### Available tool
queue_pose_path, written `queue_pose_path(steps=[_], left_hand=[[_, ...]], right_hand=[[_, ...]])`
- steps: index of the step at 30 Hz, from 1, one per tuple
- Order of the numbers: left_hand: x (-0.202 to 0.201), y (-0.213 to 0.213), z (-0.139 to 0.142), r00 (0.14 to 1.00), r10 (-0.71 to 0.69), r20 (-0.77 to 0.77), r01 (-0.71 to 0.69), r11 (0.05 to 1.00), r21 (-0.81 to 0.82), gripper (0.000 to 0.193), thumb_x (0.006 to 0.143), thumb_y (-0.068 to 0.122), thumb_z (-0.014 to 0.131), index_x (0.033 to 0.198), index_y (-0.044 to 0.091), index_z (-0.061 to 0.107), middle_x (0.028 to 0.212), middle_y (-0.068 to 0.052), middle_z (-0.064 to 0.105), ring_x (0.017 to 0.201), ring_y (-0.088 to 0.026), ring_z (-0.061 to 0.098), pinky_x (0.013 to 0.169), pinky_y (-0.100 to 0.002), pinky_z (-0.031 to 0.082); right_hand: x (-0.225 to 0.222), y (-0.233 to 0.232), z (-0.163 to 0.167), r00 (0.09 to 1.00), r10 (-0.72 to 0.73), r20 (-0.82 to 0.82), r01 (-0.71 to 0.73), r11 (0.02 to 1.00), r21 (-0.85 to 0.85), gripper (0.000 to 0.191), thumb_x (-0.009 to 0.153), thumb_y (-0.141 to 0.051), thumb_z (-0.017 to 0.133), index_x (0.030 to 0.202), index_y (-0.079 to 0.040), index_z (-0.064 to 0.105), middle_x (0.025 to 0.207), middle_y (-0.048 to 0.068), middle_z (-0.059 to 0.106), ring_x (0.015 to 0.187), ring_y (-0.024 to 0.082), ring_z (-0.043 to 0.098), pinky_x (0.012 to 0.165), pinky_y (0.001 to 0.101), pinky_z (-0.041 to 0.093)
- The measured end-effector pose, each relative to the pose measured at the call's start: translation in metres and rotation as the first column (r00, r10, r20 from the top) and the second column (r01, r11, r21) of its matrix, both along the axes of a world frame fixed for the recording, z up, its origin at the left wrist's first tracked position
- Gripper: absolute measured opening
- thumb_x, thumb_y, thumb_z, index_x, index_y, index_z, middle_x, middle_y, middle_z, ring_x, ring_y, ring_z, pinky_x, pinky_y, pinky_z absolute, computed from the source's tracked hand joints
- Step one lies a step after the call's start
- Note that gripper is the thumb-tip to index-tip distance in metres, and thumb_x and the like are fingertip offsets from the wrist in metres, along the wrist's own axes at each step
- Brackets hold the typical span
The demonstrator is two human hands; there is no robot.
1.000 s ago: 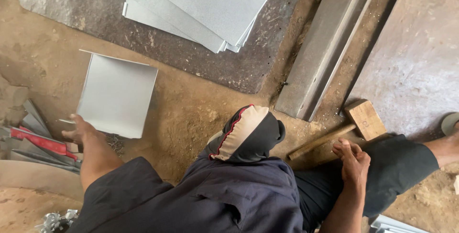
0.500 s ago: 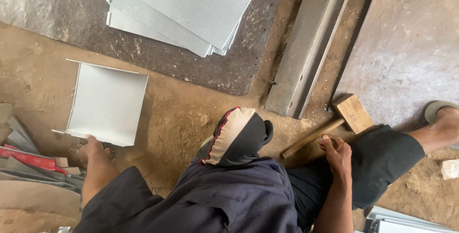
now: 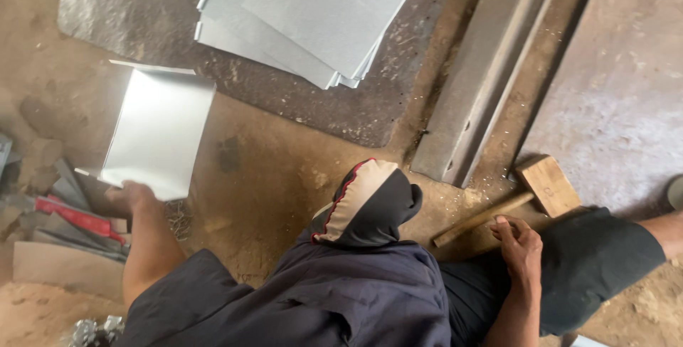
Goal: The person sits on the ground and bends sheet metal panels by hand, folding edges over a metal form and tapping them flat with a wooden mallet. They finish each panel, set it on a stack of completed panels, and pull the next flat panel to continue bending.
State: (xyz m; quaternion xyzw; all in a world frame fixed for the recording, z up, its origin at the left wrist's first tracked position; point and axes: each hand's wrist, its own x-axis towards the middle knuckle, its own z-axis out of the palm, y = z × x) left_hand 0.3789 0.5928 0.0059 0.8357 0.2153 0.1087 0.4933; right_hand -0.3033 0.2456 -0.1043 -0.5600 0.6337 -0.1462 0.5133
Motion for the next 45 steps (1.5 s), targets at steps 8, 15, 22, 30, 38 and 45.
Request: queue_pose_path(steps=[8, 15, 22, 30, 38, 45], left_hand=[[0.019, -0.032, -0.013, 0.996, -0.002, -0.089, 0.012, 0.994, 0.110, 0.046, 0.100, 0.006, 0.051, 0.144, 0.014, 0.039, 0.144, -0.022, 0.053, 0.124, -0.034, 0.065, 0.103, -0.042, 0.058], [-0.011, -0.093, -0.027, 0.951, -0.121, -0.285, 0.154, 0.984, 0.095, 0.079, 0.087, -0.011, 0.040, 0.155, 0.024, 0.021, 0.157, -0.016, 0.031, 0.127, -0.033, 0.064, 0.109, -0.042, 0.056], [-0.012, -0.137, -0.053, 0.936, -0.137, -0.325, 0.138, 0.990, -0.021, 0.085, 0.092, -0.009, 0.032, 0.164, 0.029, 0.007, 0.169, -0.014, 0.018, 0.145, -0.035, 0.043, 0.122, -0.042, 0.038], [0.000, -0.177, -0.061, 0.924, -0.141, -0.355, 0.087, 0.982, -0.165, 0.083, 0.093, -0.008, 0.030, 0.160, 0.037, 0.007, 0.165, -0.017, 0.021, 0.117, -0.027, 0.073, 0.092, -0.034, 0.062], [0.002, -0.209, -0.064, 0.944, -0.197, -0.264, 0.162, 0.976, -0.149, 0.082, 0.096, -0.004, 0.043, 0.161, 0.034, 0.011, 0.161, -0.020, 0.029, 0.123, -0.033, 0.062, 0.098, -0.041, 0.055], [0.029, -0.169, -0.053, 0.988, -0.102, -0.117, 0.053, 0.929, -0.365, 0.051, 0.097, 0.012, 0.051, 0.148, 0.017, 0.046, 0.149, -0.015, 0.051, 0.123, -0.030, 0.065, 0.092, -0.042, 0.061]], right_hand=[[0.016, 0.005, 0.023, 0.991, 0.051, -0.122, -0.051, 0.999, 0.000, 0.038, 0.104, -0.025, 0.065, 0.120, 0.010, 0.069, 0.095, 0.020, 0.077, 0.090, 0.023, 0.075, 0.083, 0.0323, 0.056], [0.016, 0.004, 0.017, 0.991, 0.040, -0.126, -0.040, 0.999, 0.004, 0.038, 0.103, -0.025, 0.065, 0.118, 0.010, 0.070, 0.094, 0.019, 0.077, 0.089, 0.023, 0.074, 0.084, 0.0322, 0.056], [0.022, -0.004, 0.011, 0.987, 0.082, -0.139, -0.082, 0.997, 0.007, 0.041, 0.102, -0.025, 0.065, 0.117, 0.012, 0.069, 0.091, 0.020, 0.077, 0.084, 0.023, 0.075, 0.080, 0.0321, 0.057], [0.023, -0.007, 0.007, 0.992, 0.070, -0.105, -0.063, 0.996, 0.068, 0.043, 0.102, -0.026, 0.065, 0.117, 0.014, 0.068, 0.091, 0.020, 0.076, 0.083, 0.023, 0.074, 0.078, 0.0323, 0.058], [0.026, -0.010, 0.004, 0.990, 0.071, -0.119, -0.063, 0.996, 0.066, 0.041, 0.103, -0.024, 0.064, 0.116, 0.014, 0.069, 0.091, 0.020, 0.076, 0.083, 0.023, 0.074, 0.078, 0.0327, 0.059], [0.018, 0.000, 0.007, 0.998, -0.044, -0.035, 0.046, 0.998, 0.046, 0.036, 0.105, -0.022, 0.064, 0.114, 0.013, 0.067, 0.094, 0.019, 0.075, 0.084, 0.022, 0.074, 0.080, 0.0306, 0.059]])
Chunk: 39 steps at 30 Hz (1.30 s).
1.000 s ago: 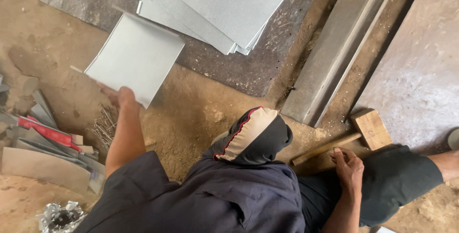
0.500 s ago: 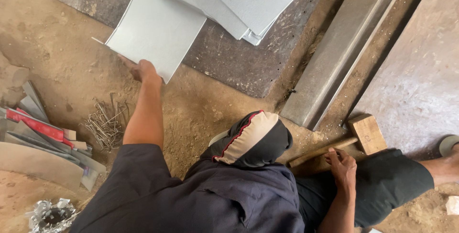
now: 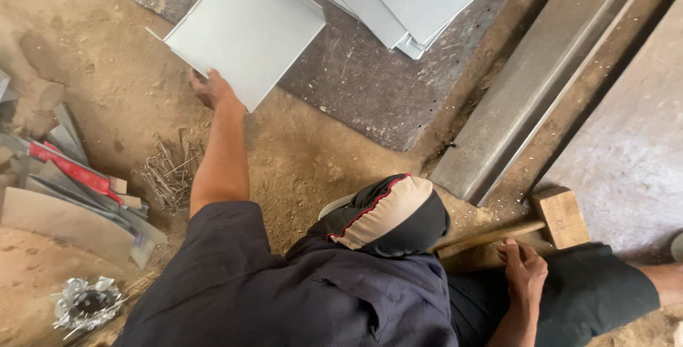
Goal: The person sits on the ground and bends sheet metal panels by hand, folding edges over a metal form and tapping them flat with a wooden mallet. They finish each panel, set it on a stack of completed panels, and pull the next flat panel to continue bending.
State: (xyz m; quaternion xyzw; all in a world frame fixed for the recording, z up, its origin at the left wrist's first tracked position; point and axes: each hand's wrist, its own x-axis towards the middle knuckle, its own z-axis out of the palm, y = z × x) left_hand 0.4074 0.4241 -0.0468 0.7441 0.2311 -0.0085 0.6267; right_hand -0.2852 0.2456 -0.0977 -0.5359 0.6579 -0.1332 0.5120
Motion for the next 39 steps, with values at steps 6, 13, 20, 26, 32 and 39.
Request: queue_pose_path(steps=[6, 13, 20, 26, 32, 39], left_hand=[[0.020, 0.040, 0.009, 0.993, 0.099, 0.067, -0.096, 0.994, -0.045, 0.052, 0.097, 0.012, 0.057, 0.148, 0.013, 0.048, 0.143, -0.018, 0.062, 0.117, -0.034, 0.074, 0.088, -0.046, 0.069], [0.014, 0.150, 0.008, 0.999, -0.019, -0.033, 0.020, 0.999, 0.030, 0.078, 0.093, 0.051, 0.067, 0.154, 0.018, 0.032, 0.158, -0.011, 0.043, 0.131, -0.032, 0.050, 0.097, -0.059, 0.046], [-0.061, 0.220, -0.015, 0.937, -0.171, -0.305, 0.348, 0.352, 0.869, 0.103, 0.079, 0.059, 0.082, 0.157, 0.020, 0.027, 0.161, -0.025, 0.023, 0.150, -0.043, 0.023, 0.118, -0.060, 0.026], [-0.062, 0.220, -0.006, 0.862, -0.113, -0.495, 0.506, 0.277, 0.817, 0.068, 0.088, 0.046, 0.079, 0.147, 0.040, 0.045, 0.168, -0.018, 0.011, 0.154, -0.050, 0.009, 0.114, -0.074, 0.023], [-0.061, 0.242, -0.030, 0.848, -0.125, -0.515, 0.528, 0.113, 0.842, 0.049, 0.096, 0.028, 0.064, 0.142, 0.037, 0.051, 0.168, -0.021, 0.013, 0.144, -0.053, 0.027, 0.104, -0.072, 0.039], [-0.101, 0.268, -0.041, 0.811, 0.075, -0.580, 0.574, 0.092, 0.814, 0.049, 0.093, 0.036, 0.066, 0.140, 0.032, 0.053, 0.160, -0.017, 0.021, 0.137, -0.051, 0.035, 0.094, -0.066, 0.049]], right_hand=[[-0.001, 0.003, -0.001, 0.993, 0.078, -0.087, -0.080, 0.997, -0.015, 0.032, 0.105, -0.017, 0.064, 0.114, 0.013, 0.069, 0.092, 0.021, 0.075, 0.084, 0.023, 0.074, 0.079, 0.0313, 0.057], [-0.001, 0.009, -0.002, 0.991, 0.132, -0.003, -0.132, 0.991, -0.027, 0.032, 0.109, -0.016, 0.062, 0.120, 0.014, 0.069, 0.097, 0.019, 0.073, 0.087, 0.021, 0.073, 0.082, 0.0297, 0.058], [0.002, 0.010, -0.001, 0.981, 0.190, -0.037, -0.190, 0.982, 0.019, 0.034, 0.109, -0.015, 0.063, 0.120, 0.016, 0.067, 0.100, 0.021, 0.074, 0.091, 0.023, 0.073, 0.085, 0.0298, 0.058], [-0.003, 0.012, 0.000, 0.963, 0.244, -0.118, -0.239, 0.970, 0.055, 0.034, 0.109, -0.017, 0.063, 0.120, 0.015, 0.069, 0.100, 0.021, 0.074, 0.090, 0.024, 0.073, 0.083, 0.0300, 0.058], [-0.015, 0.016, -0.010, 0.978, 0.200, -0.063, -0.197, 0.979, 0.042, 0.033, 0.110, -0.016, 0.062, 0.116, 0.016, 0.068, 0.101, 0.022, 0.073, 0.090, 0.025, 0.072, 0.082, 0.0294, 0.057], [-0.022, 0.020, -0.015, 0.994, 0.050, 0.098, -0.051, 0.999, 0.010, 0.032, 0.109, -0.014, 0.063, 0.113, 0.019, 0.065, 0.102, 0.024, 0.071, 0.093, 0.026, 0.073, 0.087, 0.0316, 0.061]])
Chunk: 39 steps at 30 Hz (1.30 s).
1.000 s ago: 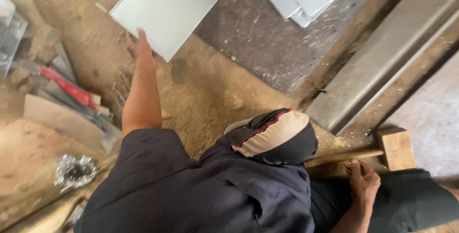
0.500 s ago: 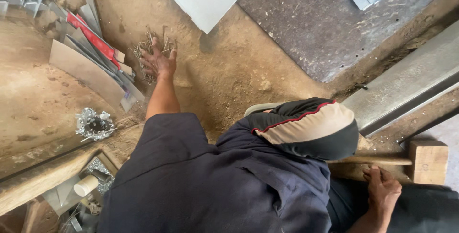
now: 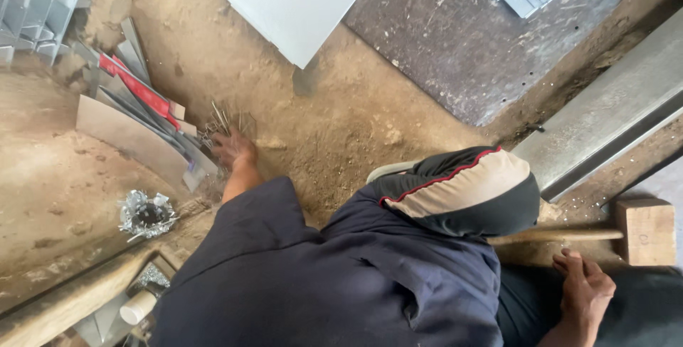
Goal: The person sits on the ground and bends sheet metal panels by hand, folding edges over a metal form and tapping them flat with a wooden mallet. They finish each panel, set it on a stack of completed panels, and pull the next flat panel to continue bending.
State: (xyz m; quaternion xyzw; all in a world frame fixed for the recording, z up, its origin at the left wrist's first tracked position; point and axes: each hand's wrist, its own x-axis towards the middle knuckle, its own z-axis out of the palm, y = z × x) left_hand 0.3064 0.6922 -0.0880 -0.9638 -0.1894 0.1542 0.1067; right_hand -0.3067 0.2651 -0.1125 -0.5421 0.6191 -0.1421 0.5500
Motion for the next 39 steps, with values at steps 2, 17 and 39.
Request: queue_pose_path(steps=[2, 17, 39], left_hand=[[-0.018, 0.008, 0.005, 0.998, 0.008, -0.068, -0.007, 1.000, 0.028, 0.052, 0.091, 0.034, 0.069, 0.141, 0.030, 0.054, 0.165, -0.016, 0.020, 0.135, -0.048, 0.040, 0.095, -0.063, 0.051], [0.095, -0.137, 0.019, 0.891, -0.266, 0.369, 0.413, 0.813, -0.410, 0.045, 0.087, 0.034, 0.072, 0.129, 0.021, 0.061, 0.141, -0.011, 0.045, 0.125, -0.038, 0.048, 0.092, -0.054, 0.047], [0.069, -0.141, 0.029, 0.903, 0.029, 0.429, 0.261, 0.756, -0.600, 0.038, 0.089, -0.001, 0.058, 0.127, -0.007, 0.059, 0.120, -0.023, 0.069, 0.102, -0.032, 0.074, 0.082, -0.041, 0.059]], right_hand=[[0.002, 0.001, 0.002, 0.999, 0.034, -0.022, -0.034, 0.999, -0.007, 0.033, 0.110, -0.015, 0.063, 0.113, 0.018, 0.066, 0.100, 0.024, 0.070, 0.091, 0.026, 0.072, 0.086, 0.0316, 0.060], [0.026, -0.012, 0.016, 0.950, 0.182, -0.252, -0.206, 0.976, -0.073, 0.033, 0.103, -0.023, 0.066, 0.113, 0.008, 0.072, 0.090, 0.017, 0.076, 0.084, 0.021, 0.073, 0.078, 0.0296, 0.055], [0.013, 0.024, 0.085, 0.979, -0.133, -0.151, 0.119, 0.988, -0.102, 0.030, 0.104, -0.023, 0.064, 0.113, 0.004, 0.072, 0.094, 0.013, 0.078, 0.089, 0.013, 0.071, 0.082, 0.0249, 0.053]])
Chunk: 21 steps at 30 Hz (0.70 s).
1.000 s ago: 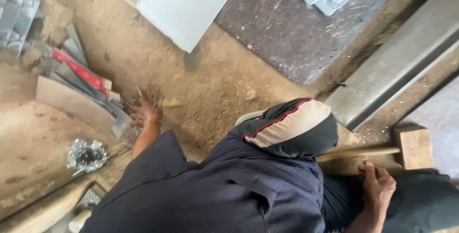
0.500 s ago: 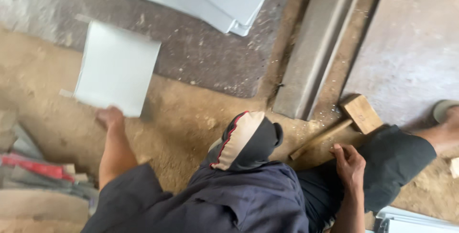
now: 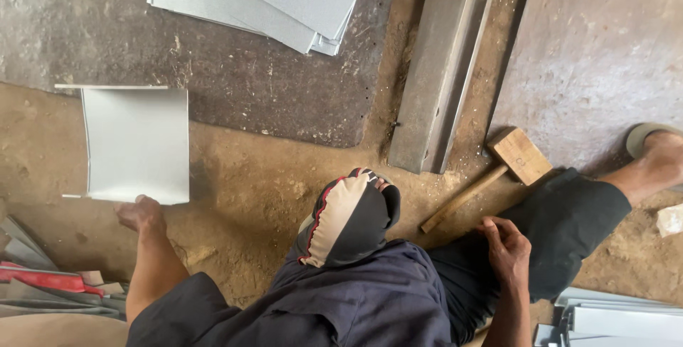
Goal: The person sits on the ground and bends sheet metal panels by hand, folding edges over a metal form and tapping them flat with a wooden mallet. They finish each panel, set it on a stack of completed panels, and pull the next flat panel to continue bending.
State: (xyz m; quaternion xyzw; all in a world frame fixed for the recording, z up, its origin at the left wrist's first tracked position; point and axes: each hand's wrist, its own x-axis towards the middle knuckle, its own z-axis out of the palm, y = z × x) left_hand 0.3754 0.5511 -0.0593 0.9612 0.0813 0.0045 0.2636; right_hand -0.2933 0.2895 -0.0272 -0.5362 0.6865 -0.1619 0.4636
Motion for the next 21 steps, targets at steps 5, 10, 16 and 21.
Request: queue_pose_path(steps=[5, 10, 16, 21], left_hand=[[0.007, -0.021, -0.005, 1.000, -0.006, -0.027, 0.007, 0.999, 0.042, 0.043, 0.089, 0.002, 0.060, 0.131, -0.006, 0.056, 0.117, -0.026, 0.068, 0.094, -0.033, 0.071, 0.070, -0.044, 0.055], [0.011, -0.033, -0.001, 0.963, 0.121, -0.243, -0.123, 0.992, 0.003, 0.038, 0.095, 0.007, 0.055, 0.132, -0.005, 0.055, 0.113, -0.026, 0.071, 0.087, -0.033, 0.076, 0.065, -0.040, 0.061], [-0.004, -0.045, 0.011, 0.990, 0.139, -0.036, -0.123, 0.948, 0.295, 0.056, 0.101, 0.033, 0.065, 0.139, -0.002, 0.042, 0.114, -0.031, 0.061, 0.108, -0.047, 0.060, 0.088, -0.059, 0.048], [-0.016, -0.135, 0.001, 0.852, -0.467, 0.237, 0.333, 0.833, 0.442, 0.053, 0.095, 0.029, 0.072, 0.141, 0.019, 0.047, 0.135, -0.013, 0.055, 0.130, -0.037, 0.047, 0.098, -0.059, 0.041]], right_hand=[[0.003, 0.002, 0.001, 0.997, 0.043, -0.072, -0.040, 0.999, 0.032, 0.031, 0.105, -0.024, 0.064, 0.114, 0.005, 0.072, 0.094, 0.013, 0.078, 0.085, 0.017, 0.068, 0.078, 0.0278, 0.052], [-0.004, 0.010, 0.007, 0.994, -0.048, 0.097, 0.053, 0.997, -0.049, 0.028, 0.105, -0.020, 0.063, 0.114, 0.006, 0.071, 0.098, 0.013, 0.075, 0.092, 0.016, 0.070, 0.084, 0.0250, 0.053], [-0.020, 0.047, 0.020, 0.967, -0.211, 0.145, 0.223, 0.972, -0.072, 0.023, 0.106, -0.014, 0.064, 0.113, 0.007, 0.071, 0.101, 0.011, 0.074, 0.093, 0.016, 0.071, 0.083, 0.0233, 0.052], [-0.026, 0.053, 0.009, 0.960, -0.232, 0.160, 0.252, 0.960, -0.124, 0.022, 0.106, -0.014, 0.065, 0.114, 0.006, 0.071, 0.100, 0.012, 0.074, 0.093, 0.015, 0.070, 0.083, 0.0222, 0.051]])
